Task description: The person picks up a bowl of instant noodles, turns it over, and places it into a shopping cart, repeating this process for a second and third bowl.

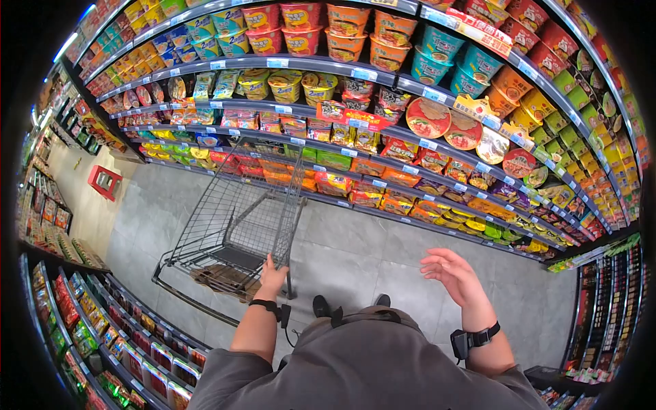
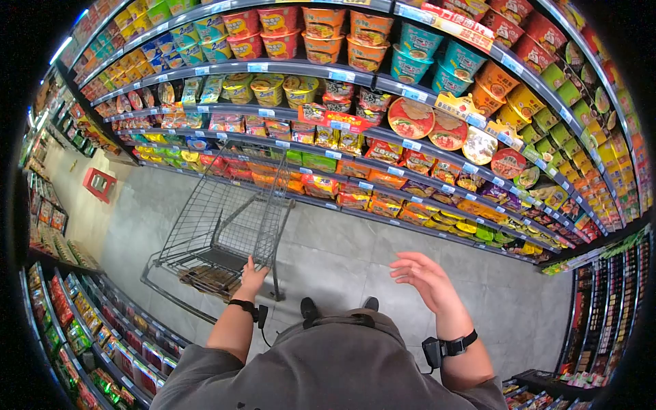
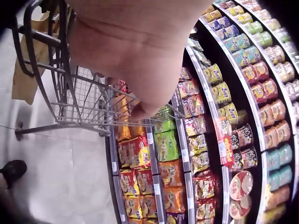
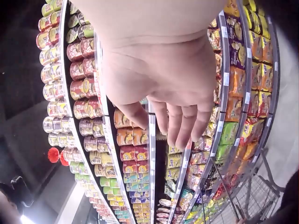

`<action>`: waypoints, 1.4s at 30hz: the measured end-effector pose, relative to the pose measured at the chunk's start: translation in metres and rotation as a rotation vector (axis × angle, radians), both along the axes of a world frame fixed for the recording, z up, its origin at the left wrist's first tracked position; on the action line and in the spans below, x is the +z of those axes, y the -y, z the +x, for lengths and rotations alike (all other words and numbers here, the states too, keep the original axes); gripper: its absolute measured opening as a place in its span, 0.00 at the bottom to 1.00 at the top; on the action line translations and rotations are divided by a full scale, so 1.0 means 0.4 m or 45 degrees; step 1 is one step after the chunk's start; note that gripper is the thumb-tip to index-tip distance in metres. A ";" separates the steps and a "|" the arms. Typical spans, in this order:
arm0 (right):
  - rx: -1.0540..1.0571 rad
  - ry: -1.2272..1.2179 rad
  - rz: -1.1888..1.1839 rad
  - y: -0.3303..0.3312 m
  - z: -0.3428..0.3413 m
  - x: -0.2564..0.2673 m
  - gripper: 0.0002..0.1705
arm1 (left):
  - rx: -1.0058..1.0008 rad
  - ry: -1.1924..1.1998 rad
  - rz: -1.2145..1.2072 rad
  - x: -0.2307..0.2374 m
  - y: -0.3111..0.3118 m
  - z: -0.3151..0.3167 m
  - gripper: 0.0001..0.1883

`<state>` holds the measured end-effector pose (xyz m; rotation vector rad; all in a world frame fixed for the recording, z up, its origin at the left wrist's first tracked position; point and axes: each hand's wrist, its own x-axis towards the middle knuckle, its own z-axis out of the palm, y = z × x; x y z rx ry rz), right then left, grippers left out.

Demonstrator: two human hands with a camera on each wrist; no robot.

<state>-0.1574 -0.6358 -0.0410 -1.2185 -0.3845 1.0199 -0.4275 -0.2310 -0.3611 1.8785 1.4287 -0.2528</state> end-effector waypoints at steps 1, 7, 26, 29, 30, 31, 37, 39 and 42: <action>-0.022 0.007 -0.002 0.027 0.014 0.000 0.29 | 0.003 -0.007 -0.001 -0.005 0.017 0.006 0.57; -0.191 -0.050 -0.019 0.246 0.122 -0.031 0.27 | -0.035 -0.001 0.026 -0.053 0.095 0.027 0.55; -0.371 -0.028 0.005 0.692 0.374 -0.025 0.28 | 0.102 0.104 -0.017 -0.034 0.325 0.170 0.52; -0.380 -0.034 0.034 0.721 0.390 -0.028 0.28 | 0.092 0.125 -0.005 -0.040 0.348 0.178 0.52; -0.371 -0.037 0.060 0.730 0.397 -0.032 0.26 | 0.103 0.112 -0.014 -0.042 0.354 0.182 0.52; -0.364 -0.041 0.086 0.739 0.401 -0.037 0.25 | 0.111 0.098 -0.022 -0.043 0.359 0.183 0.52; -0.412 -0.024 0.130 0.778 0.431 -0.051 0.25 | 0.075 0.049 0.062 -0.097 0.378 0.193 0.53; -0.424 -0.028 0.160 0.782 0.447 -0.054 0.25 | 0.065 0.038 0.084 -0.076 0.394 0.211 0.54; -0.437 -0.045 0.186 0.777 0.476 -0.072 0.25 | 0.062 -0.092 0.048 -0.030 0.416 0.232 0.54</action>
